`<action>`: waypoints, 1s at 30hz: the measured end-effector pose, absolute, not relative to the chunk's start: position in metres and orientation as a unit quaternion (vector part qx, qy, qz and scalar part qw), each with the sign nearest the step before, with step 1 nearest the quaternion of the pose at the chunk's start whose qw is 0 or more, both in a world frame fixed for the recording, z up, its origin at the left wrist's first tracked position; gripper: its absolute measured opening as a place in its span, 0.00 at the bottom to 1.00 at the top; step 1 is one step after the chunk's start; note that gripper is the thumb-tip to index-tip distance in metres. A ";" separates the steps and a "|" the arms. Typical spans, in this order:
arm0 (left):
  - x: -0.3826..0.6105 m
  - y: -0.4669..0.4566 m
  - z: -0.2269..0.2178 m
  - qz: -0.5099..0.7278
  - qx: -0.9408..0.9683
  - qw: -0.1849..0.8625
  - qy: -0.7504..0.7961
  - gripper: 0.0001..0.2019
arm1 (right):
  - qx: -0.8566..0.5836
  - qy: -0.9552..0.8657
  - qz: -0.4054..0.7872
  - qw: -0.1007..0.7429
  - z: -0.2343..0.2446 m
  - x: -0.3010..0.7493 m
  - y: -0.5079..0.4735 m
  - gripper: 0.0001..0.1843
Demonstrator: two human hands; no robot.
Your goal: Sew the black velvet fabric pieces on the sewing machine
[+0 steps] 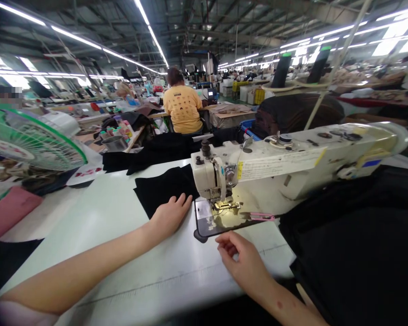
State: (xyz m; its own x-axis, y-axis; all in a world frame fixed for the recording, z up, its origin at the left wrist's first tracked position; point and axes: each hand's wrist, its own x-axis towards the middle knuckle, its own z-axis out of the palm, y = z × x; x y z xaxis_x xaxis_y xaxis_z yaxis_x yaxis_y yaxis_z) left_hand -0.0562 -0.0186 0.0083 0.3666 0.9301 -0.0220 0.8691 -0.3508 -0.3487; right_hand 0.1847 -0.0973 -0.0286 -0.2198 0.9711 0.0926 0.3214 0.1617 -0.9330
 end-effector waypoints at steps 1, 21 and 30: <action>-0.058 -0.009 0.009 0.101 -0.812 0.130 -0.560 0.32 | -0.490 -0.659 0.419 0.386 -0.029 0.185 -0.097 0.10; -0.125 0.102 0.016 -0.262 -0.696 0.178 -0.644 0.26 | -0.650 -0.753 0.002 0.103 0.071 0.293 -0.145 0.07; -0.085 -0.030 -0.010 -0.333 -0.796 0.096 -0.495 0.21 | -0.632 -0.751 -0.048 0.187 -0.004 0.375 -0.146 0.10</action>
State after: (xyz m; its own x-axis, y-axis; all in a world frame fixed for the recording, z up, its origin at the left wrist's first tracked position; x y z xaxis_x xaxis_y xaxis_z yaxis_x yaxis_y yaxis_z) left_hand -0.0847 -0.0304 -0.0096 0.2866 0.7247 0.6266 0.8534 -0.4904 0.1768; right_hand 0.3746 -0.1459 -0.0041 -0.1316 0.9309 0.3409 0.9666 0.1968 -0.1644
